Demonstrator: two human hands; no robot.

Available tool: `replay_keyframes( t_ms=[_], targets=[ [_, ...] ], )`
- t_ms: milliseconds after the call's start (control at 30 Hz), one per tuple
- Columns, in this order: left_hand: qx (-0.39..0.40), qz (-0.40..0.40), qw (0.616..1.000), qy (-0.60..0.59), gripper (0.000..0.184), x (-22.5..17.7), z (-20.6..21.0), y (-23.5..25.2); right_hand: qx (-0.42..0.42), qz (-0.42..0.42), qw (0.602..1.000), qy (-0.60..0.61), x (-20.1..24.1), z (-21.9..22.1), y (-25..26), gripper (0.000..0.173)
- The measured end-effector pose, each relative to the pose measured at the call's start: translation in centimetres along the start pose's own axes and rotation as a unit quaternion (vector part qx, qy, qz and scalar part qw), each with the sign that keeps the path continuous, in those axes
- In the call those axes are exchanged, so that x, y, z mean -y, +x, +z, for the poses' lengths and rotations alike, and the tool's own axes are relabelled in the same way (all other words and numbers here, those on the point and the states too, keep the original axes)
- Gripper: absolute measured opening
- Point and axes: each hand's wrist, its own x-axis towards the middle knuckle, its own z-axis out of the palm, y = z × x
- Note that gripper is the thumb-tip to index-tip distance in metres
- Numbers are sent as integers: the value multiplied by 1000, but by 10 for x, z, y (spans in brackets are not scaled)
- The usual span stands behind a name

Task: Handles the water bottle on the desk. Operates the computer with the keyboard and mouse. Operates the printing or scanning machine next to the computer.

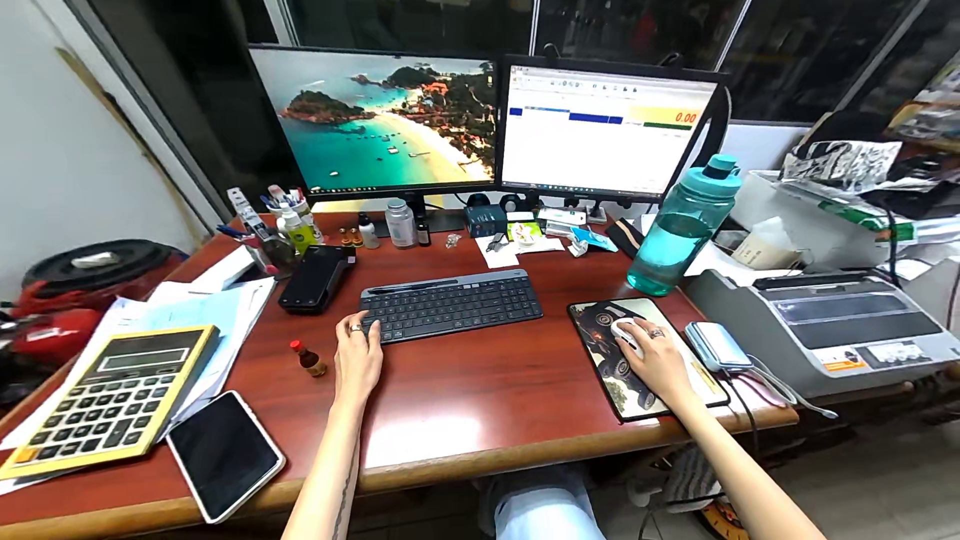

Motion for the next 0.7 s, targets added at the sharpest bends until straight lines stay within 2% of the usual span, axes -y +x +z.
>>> replay_keyframes(
  t_ms=[700],
  targets=[
    [-7,-6,1000,-14,46,3,0,0,-12,-13,1000,-9,0,1,-2,35]
  ],
)
